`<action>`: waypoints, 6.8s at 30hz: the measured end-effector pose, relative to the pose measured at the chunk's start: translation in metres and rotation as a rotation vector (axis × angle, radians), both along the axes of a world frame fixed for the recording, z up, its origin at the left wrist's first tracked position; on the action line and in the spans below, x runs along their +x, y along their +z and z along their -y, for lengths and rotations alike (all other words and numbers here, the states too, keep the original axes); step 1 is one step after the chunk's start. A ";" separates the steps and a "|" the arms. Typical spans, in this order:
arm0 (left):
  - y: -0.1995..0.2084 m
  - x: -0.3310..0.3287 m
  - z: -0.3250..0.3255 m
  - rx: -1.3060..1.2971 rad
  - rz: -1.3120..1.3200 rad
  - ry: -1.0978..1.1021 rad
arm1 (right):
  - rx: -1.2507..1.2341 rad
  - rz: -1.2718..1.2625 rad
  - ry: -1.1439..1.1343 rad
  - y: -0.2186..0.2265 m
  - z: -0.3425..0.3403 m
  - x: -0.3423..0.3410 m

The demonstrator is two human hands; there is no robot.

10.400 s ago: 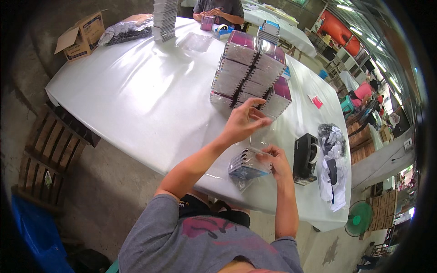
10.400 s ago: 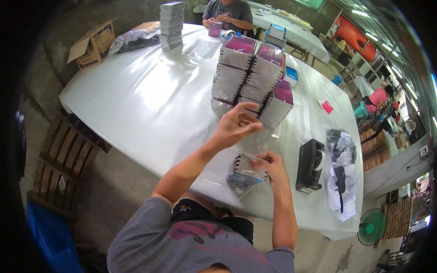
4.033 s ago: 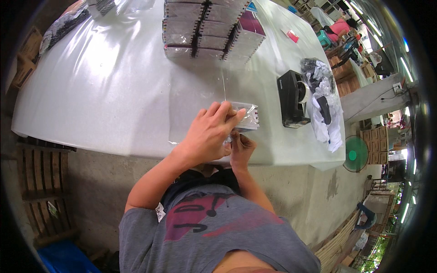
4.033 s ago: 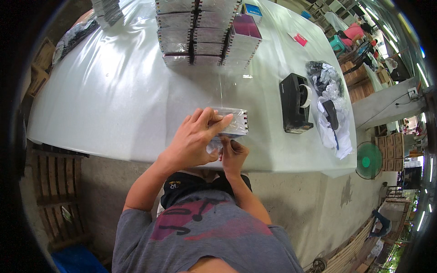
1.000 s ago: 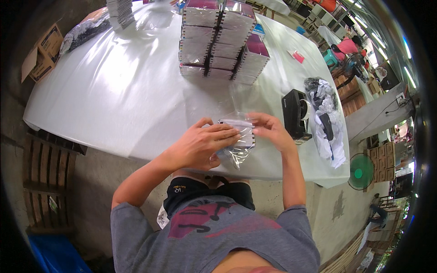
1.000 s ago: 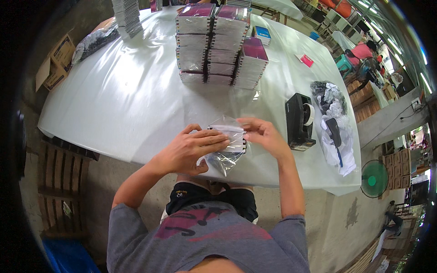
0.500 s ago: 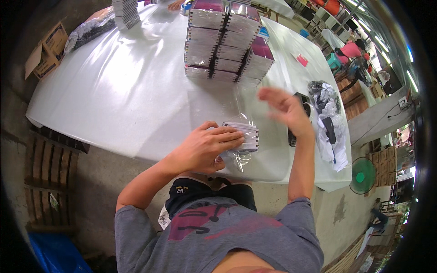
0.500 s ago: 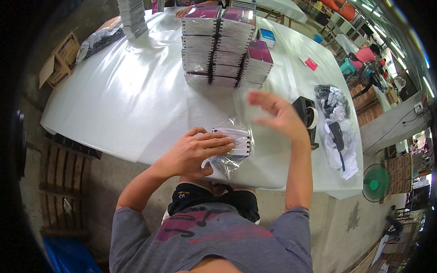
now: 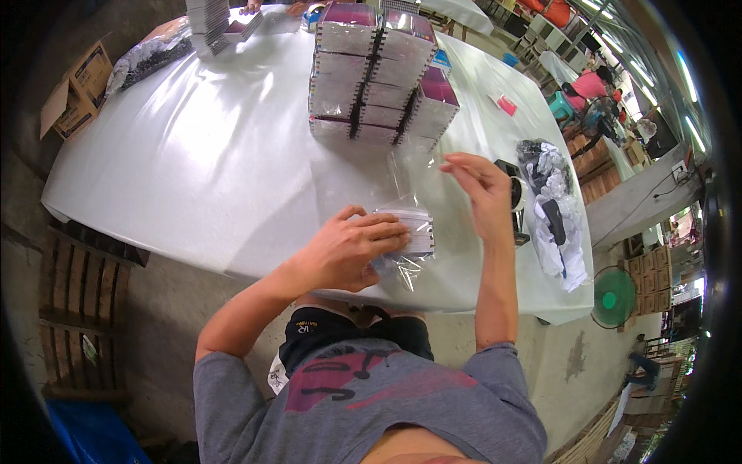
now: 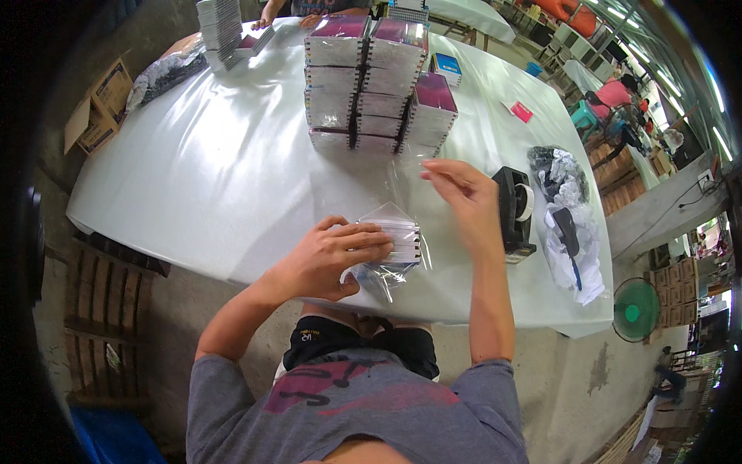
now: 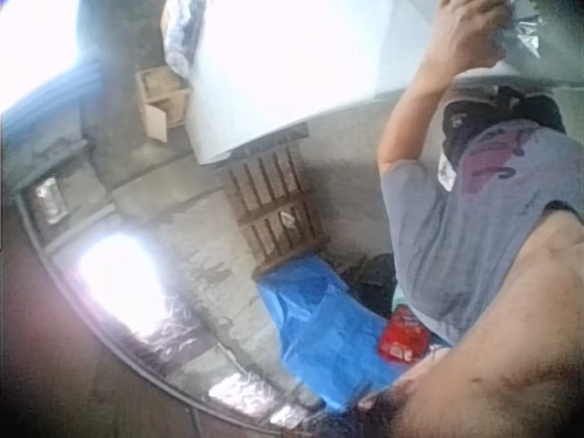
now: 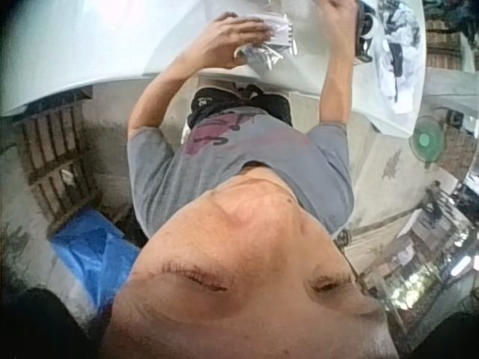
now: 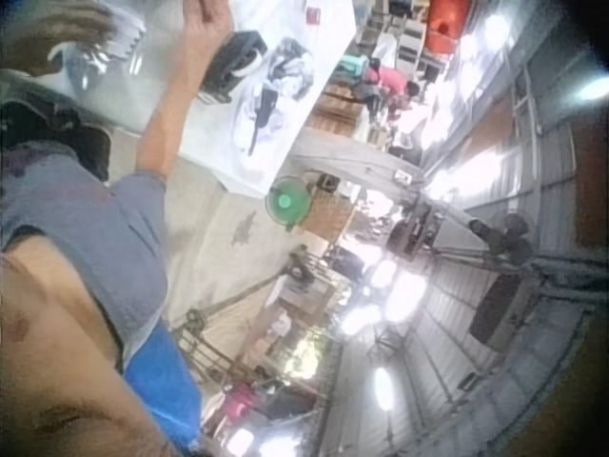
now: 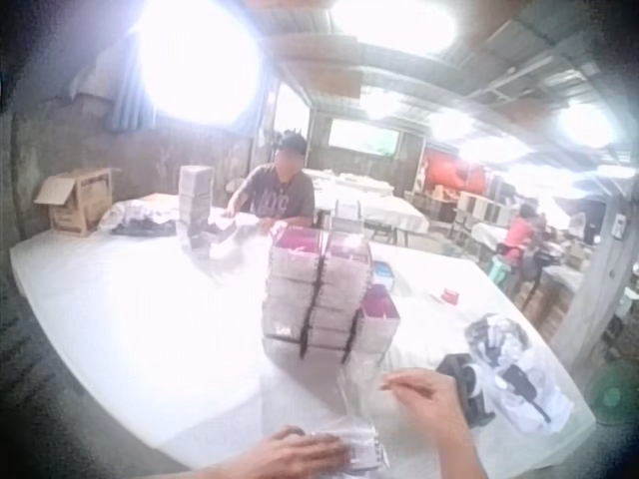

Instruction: The person wraps stacks of spiral-bound notebooks in clear plastic film at a white table. They place the notebooks on the film, fold the film around them, and seal the package with tape from a dispenser. The wrapped stacks are placed on the table.

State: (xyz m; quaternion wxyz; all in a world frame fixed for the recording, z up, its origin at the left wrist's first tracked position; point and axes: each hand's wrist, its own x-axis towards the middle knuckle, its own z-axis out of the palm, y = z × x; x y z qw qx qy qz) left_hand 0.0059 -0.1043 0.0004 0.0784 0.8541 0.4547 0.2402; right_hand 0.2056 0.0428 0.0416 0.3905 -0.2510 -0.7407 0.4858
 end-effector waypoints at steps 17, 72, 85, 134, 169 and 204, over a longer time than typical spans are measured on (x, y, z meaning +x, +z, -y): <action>-0.024 -0.037 0.011 -0.113 0.002 0.004 | 0.373 0.429 0.441 -0.038 0.031 0.045; 0.018 -0.004 -0.025 -0.285 -0.359 -0.022 | -0.410 0.533 -0.737 -0.064 -0.044 0.218; 0.009 -0.003 -0.023 -0.243 -0.275 0.003 | -0.756 -0.032 -0.584 -0.088 -0.037 0.199; 0.021 -0.011 -0.032 -0.368 -0.310 -0.064 | 0.980 0.549 0.088 -0.058 0.041 0.031; -0.008 0.016 -0.039 0.255 0.359 0.172 | -0.053 0.131 -0.021 -0.082 0.068 0.000; -0.042 0.011 -0.066 -0.070 0.858 0.331 | -0.308 -0.005 -0.071 -0.056 0.050 -0.026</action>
